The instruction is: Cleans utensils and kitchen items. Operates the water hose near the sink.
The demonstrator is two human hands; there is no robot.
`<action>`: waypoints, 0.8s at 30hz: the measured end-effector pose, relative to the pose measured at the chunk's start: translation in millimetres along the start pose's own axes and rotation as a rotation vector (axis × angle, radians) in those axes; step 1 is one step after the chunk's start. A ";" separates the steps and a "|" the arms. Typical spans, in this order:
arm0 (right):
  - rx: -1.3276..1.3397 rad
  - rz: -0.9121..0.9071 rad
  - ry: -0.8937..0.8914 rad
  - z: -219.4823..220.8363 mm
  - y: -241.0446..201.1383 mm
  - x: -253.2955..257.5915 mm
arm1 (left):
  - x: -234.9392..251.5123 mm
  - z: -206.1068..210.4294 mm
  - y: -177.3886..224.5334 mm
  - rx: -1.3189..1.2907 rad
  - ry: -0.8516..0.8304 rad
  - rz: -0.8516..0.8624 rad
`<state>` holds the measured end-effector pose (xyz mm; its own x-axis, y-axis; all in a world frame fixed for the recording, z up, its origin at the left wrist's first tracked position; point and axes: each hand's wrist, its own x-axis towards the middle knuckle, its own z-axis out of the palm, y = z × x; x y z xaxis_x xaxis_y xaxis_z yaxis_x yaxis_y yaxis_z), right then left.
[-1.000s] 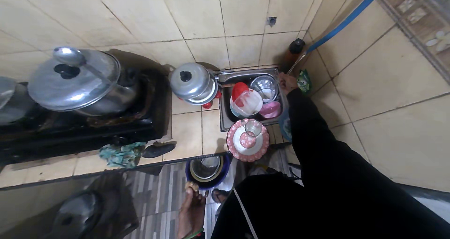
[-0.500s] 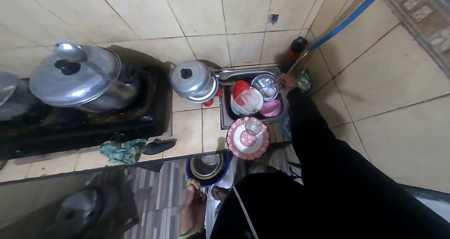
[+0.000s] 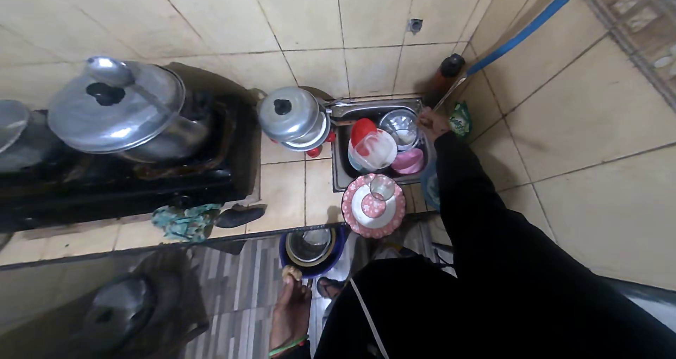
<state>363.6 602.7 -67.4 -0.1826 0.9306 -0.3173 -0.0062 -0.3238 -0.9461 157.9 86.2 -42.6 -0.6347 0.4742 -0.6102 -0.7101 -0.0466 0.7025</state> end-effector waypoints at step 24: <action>0.032 0.202 0.110 9.3 3.0 7.6 | 6.4 -1.1 -4.0 0.000 0.070 -0.026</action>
<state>353.1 607.3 -72.1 -0.0747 0.8589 -0.5067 -0.0122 -0.5089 -0.8607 156.3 88.4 -49.7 -0.6361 0.4121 -0.6523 -0.7265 -0.0350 0.6863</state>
